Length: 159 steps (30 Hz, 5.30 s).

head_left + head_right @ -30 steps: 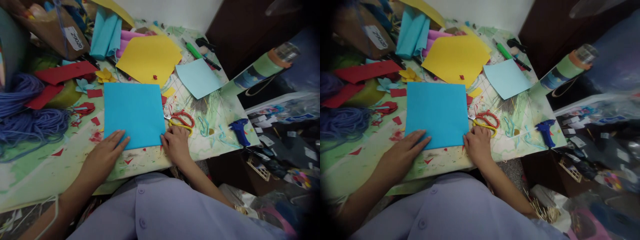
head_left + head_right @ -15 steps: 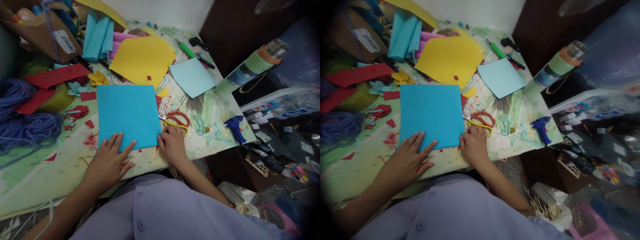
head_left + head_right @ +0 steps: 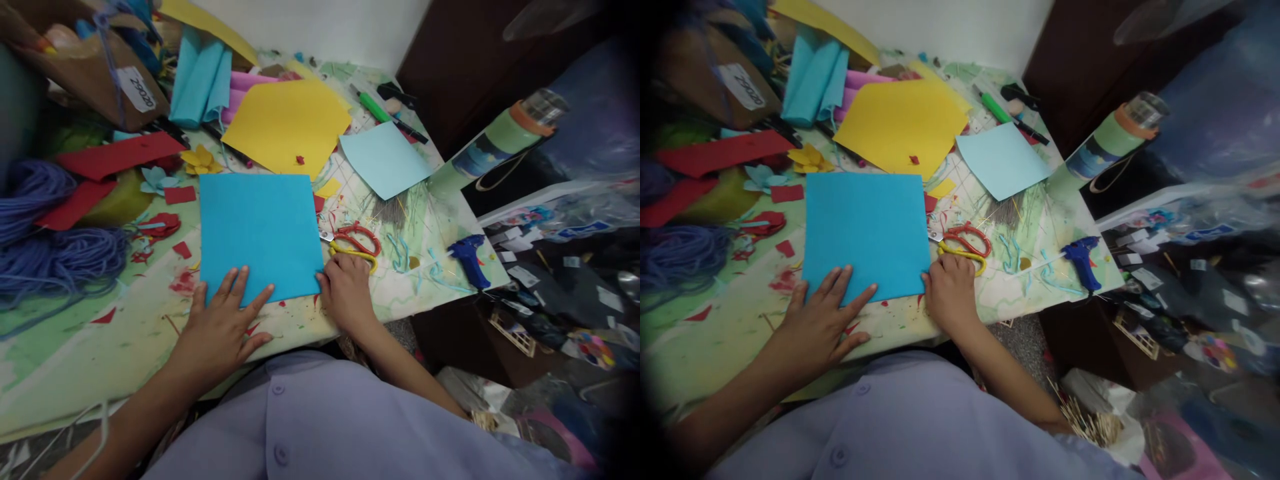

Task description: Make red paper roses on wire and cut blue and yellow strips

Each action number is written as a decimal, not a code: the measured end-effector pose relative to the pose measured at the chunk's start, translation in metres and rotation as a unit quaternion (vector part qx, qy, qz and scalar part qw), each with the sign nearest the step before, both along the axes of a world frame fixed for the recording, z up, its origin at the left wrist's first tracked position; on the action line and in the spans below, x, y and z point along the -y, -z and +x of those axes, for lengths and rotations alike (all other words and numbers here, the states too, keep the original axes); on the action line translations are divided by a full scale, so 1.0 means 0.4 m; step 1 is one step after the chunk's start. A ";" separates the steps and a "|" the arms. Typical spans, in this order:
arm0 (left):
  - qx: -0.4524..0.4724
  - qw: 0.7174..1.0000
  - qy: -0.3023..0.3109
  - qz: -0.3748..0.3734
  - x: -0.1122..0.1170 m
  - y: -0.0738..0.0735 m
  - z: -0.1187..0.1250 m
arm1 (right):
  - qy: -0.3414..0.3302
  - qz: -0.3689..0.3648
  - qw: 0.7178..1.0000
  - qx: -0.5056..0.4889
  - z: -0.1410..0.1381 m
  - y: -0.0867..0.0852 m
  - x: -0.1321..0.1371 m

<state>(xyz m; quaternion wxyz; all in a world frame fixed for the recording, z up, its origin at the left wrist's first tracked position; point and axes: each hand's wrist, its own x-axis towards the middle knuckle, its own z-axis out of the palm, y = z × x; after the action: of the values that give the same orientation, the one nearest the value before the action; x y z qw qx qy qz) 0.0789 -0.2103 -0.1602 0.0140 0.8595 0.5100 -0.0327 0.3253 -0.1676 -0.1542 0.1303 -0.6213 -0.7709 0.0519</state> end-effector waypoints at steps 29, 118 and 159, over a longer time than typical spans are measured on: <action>0.072 0.995 0.050 -0.052 -0.040 -0.016 0.120 | -0.001 0.000 0.999 -0.033 -0.002 -0.015 0.002; -0.020 0.995 0.100 -0.017 -0.116 -0.093 0.177 | -0.125 -0.065 0.989 0.044 0.176 -0.092 -0.117; 0.017 0.998 0.035 -0.046 -0.180 -0.183 0.024 | -0.255 -0.314 0.911 -0.082 0.198 -0.256 -0.072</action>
<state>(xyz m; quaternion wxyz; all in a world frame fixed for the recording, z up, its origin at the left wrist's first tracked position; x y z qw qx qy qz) 0.0885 -0.1382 -0.0868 0.0612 0.8754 0.4776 -0.0426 0.4043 -0.1389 -0.0516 -0.0270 -0.4061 -0.8335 0.3737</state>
